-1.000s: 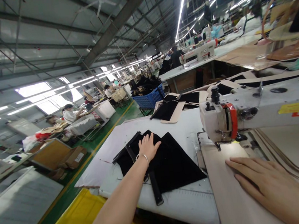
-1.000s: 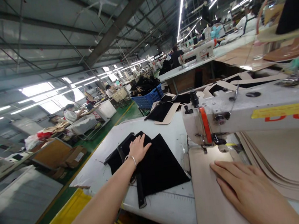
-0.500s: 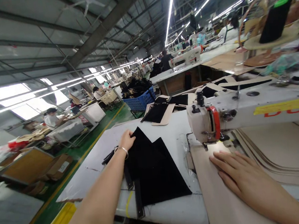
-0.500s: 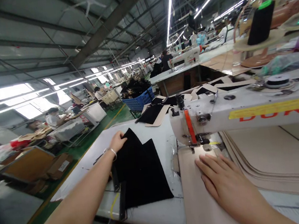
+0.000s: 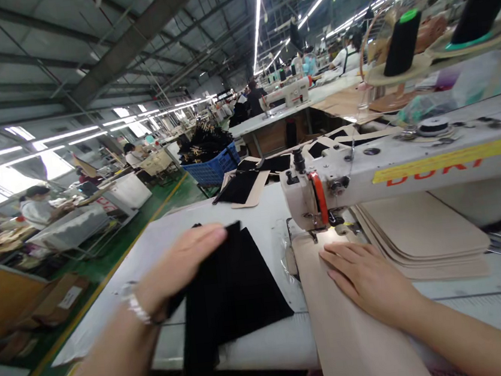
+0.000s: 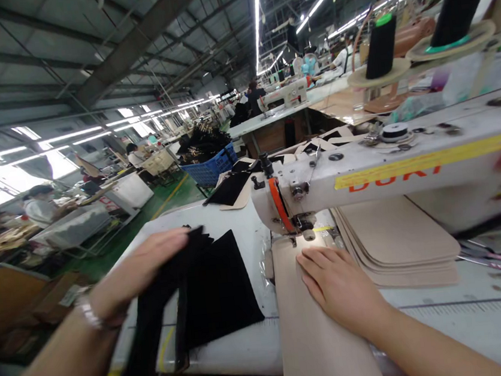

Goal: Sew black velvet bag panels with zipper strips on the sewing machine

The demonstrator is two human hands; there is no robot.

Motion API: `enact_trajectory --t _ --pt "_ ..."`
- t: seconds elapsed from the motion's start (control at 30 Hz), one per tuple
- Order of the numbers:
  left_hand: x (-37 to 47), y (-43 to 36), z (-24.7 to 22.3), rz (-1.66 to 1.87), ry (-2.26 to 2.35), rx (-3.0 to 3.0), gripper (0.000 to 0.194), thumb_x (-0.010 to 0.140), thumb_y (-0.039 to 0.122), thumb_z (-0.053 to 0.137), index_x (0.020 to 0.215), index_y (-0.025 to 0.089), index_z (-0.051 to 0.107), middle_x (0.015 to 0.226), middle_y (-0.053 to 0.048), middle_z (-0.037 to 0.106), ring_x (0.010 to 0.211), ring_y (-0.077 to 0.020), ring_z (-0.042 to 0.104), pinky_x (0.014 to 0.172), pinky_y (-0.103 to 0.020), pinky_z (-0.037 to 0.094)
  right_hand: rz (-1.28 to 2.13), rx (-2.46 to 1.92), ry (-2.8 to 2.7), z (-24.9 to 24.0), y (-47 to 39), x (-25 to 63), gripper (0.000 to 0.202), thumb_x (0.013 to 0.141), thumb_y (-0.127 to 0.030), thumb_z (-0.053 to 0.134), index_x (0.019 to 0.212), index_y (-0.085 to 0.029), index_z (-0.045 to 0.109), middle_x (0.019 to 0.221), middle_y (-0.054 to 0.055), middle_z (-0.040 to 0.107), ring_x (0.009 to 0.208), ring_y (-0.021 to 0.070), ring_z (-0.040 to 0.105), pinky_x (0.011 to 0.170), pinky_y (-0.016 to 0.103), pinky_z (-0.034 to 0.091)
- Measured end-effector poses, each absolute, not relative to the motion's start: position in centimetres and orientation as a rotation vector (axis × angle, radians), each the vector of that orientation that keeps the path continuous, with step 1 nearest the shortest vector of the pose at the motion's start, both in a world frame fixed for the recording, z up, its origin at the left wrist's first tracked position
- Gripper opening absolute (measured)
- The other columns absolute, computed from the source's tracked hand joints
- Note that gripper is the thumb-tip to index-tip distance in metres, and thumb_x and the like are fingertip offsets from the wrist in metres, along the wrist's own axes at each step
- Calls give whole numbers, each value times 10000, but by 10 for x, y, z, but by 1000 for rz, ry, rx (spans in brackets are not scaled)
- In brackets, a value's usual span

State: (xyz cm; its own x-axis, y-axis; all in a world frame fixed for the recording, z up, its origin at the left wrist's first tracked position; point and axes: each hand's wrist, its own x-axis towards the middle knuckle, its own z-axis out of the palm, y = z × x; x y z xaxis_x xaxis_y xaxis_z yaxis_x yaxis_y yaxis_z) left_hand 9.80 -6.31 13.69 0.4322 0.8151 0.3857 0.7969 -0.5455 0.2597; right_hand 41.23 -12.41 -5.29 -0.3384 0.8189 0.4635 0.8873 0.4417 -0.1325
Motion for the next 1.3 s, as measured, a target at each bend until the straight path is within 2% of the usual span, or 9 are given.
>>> enact_trajectory --t 0.07,0.1,0.17,0.23,0.3,0.4,0.53,0.87,1.3 --pt "145 -53 86 267 1134 2464 400 937 441 435 709 188 645 674 26 627 633 -134 583 624 -244 480 -194 -1429 -2235 -52 -125 413 364 942 -322 442 1286 -265 543 1255 46 608 1143 227 536 949 429 389" --pt "166 -48 61 207 1072 2380 324 916 380 481 716 179 640 662 25 615 632 -132 579 615 -235 469 -190 -1429 -2238 -51 -126 413 357 947 -320 434 1282 -262 544 1259 45 605 1146 223 534 954 422 387" --pt "199 -42 19 263 1101 2284 115 818 252 606 885 170 652 704 22 636 643 -135 593 619 -230 470 -176 -1434 -2243 -49 -126 413 340 957 -313 416 1263 -252 550 1259 45 604 1147 216 532 964 411 381" --pt "218 -38 -8 354 1158 2267 202 782 195 628 982 171 633 787 -3 660 719 -156 615 671 -250 478 -160 -1442 -2240 -49 -126 414 336 960 -308 408 1258 -235 546 1254 51 605 1145 213 533 973 408 376" --pt "226 -34 -20 433 1193 2270 160 790 188 617 949 180 639 861 -26 675 799 -174 628 726 -271 482 -145 -1449 -2235 -49 -126 414 354 958 -315 415 1280 -219 526 1253 59 604 1148 217 530 980 413 371" --pt "228 -26 -23 490 1189 2260 84 808 202 607 861 185 669 892 -33 694 838 -183 643 767 -283 491 -128 -1453 -2234 -50 -125 414 386 952 -344 433 1312 -224 504 1277 59 588 1162 223 518 987 417 368" --pt "231 -18 -24 496 1123 2237 136 825 200 593 894 204 710 922 -16 722 860 -167 665 800 -263 508 -121 -1458 -2236 -51 -124 414 401 949 -392 444 1311 -232 512 1285 58 581 1163 226 515 981 413 374" --pt "242 -15 -25 514 1225 2267 76 779 180 602 745 186 670 798 -33 713 756 -180 664 722 -277 505 -146 -1486 -2248 -52 -124 413 477 945 -436 447 1370 -221 471 1291 69 577 1163 241 506 973 427 372" --pt "245 -7 -29 523 1260 2342 104 798 180 582 785 171 685 793 -41 713 753 -177 664 713 -264 493 -126 -1526 -2270 -51 -122 412 485 950 -442 428 1387 -232 448 1315 64 554 1150 259 496 935 440 376"
